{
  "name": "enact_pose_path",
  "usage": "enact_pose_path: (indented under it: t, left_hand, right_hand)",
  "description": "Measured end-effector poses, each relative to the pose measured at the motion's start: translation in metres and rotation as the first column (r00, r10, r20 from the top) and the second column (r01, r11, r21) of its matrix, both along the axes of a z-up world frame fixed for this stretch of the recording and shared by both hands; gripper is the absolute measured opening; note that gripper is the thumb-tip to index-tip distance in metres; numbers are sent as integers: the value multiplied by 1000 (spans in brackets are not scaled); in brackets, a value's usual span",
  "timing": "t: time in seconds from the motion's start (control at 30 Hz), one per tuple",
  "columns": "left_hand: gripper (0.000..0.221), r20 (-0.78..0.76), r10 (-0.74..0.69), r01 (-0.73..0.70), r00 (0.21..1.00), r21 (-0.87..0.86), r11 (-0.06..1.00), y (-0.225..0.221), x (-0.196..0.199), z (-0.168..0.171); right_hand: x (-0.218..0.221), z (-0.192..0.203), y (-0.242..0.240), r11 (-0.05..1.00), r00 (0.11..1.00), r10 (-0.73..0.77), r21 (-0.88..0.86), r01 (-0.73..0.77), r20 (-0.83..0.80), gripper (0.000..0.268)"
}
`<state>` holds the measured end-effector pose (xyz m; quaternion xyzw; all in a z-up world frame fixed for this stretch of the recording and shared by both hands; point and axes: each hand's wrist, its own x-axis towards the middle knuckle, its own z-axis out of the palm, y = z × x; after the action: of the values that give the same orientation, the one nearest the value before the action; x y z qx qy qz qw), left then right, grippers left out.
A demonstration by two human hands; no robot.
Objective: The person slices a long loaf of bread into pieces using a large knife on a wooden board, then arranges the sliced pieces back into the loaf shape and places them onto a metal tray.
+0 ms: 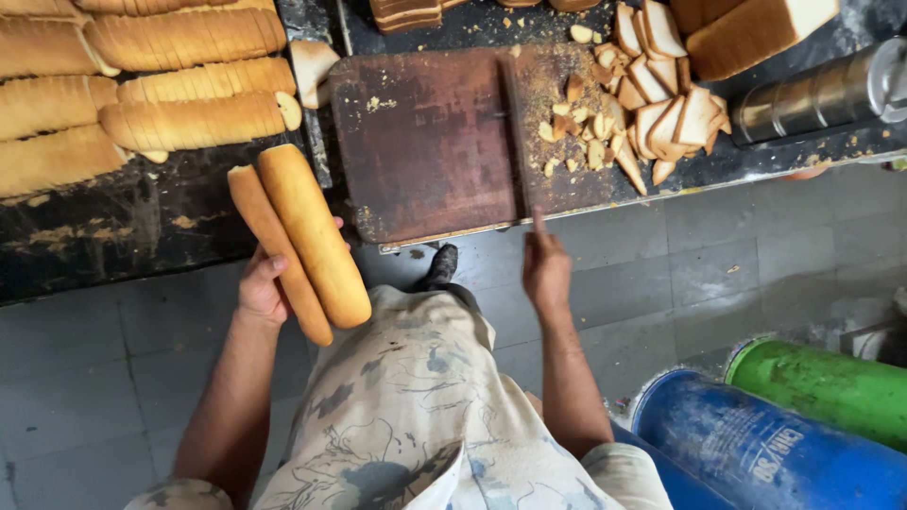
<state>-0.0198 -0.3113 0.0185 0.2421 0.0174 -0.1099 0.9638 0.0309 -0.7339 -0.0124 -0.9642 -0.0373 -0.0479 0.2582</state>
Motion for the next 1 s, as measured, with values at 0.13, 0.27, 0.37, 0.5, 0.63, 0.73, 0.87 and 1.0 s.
enact_pose_path:
  t: [0.13,0.27,0.37,0.5,0.63,0.73,0.87,1.0]
  left_hand:
    - [89,25,-30,28,999,57,998,-28,14,13]
    - [83,-26,-45,49,999,146,988,-54,35,20]
    - [80,-184,-19,93,983,404,910,-76,61,19]
    - [85,-207,-91,212,974,695,687,-101,93,16]
    - [85,-134,-320,254,938,894,370,-130,142,14]
    - [79,-97,-550,114,829,993,-3,-138,191,8]
    - [92,23,-702,-176,712,974,-146,-140,238,-10]
    - [83,-43,-648,-112,760,974,-196,-124,259,-16]
  right_hand:
    - [-11,-12,51,922,931,345,225,-314,-115,40]
    - [-8,-8,58,939,913,332,179,-295,-236,60]
    - [18,-12,0,969,986,165,191,-159,-18,51]
    - [54,5,-77,997,1000,5,82,-4,-13,56]
    - [64,20,-94,997,999,-19,76,16,39,52]
    - [58,28,-84,991,998,-18,132,10,59,50]
    - [45,39,-75,965,1000,-5,264,8,-11,46]
    - [37,41,-79,948,998,45,312,-58,48,43]
